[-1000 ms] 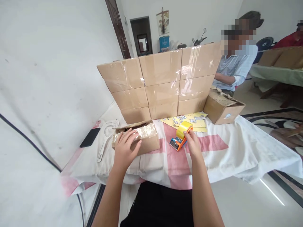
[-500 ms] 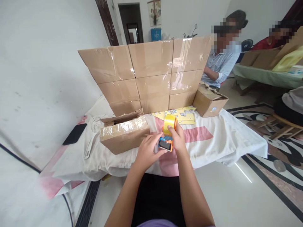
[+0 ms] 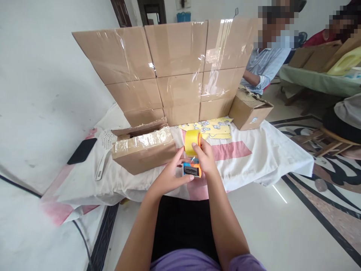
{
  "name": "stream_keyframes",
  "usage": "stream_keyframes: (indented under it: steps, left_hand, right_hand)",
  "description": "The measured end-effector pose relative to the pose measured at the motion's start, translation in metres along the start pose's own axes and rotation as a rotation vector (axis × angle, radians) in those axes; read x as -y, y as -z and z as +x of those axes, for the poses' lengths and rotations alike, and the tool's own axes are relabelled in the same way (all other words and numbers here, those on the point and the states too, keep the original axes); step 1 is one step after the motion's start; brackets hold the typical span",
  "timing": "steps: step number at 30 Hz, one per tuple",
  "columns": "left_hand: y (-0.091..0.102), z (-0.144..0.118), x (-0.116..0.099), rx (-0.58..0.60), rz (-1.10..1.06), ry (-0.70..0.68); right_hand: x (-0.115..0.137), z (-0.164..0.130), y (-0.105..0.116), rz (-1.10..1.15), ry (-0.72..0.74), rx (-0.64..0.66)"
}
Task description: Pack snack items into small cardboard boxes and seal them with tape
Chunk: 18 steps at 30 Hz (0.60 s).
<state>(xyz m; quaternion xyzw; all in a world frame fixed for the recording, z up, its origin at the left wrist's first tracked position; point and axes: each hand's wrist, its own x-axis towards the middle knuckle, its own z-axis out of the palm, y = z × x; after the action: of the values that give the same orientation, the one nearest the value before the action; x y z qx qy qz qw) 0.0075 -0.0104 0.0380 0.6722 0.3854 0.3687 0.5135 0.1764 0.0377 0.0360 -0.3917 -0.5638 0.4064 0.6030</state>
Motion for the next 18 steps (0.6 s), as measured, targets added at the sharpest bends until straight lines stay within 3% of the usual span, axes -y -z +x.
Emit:
stream_keyframes:
  steps: [6, 10, 15, 18]
  left_hand:
    - [0.003, 0.007, 0.002, 0.016, -0.191, -0.02]
    - [-0.009, 0.006, 0.005, -0.103, -0.25, -0.041]
    - [-0.02, -0.005, -0.014, -0.262, -0.247, -0.057]
    - [-0.021, -0.012, -0.026, -0.239, -0.267, -0.018]
  right_hand:
    - [0.002, -0.005, -0.01, 0.097, -0.009, -0.036]
    - [-0.004, -0.01, -0.014, 0.026, 0.103, -0.111]
    - [-0.011, -0.012, -0.01, -0.105, 0.205, -0.209]
    - [-0.01, -0.011, -0.005, -0.182, 0.27, -0.257]
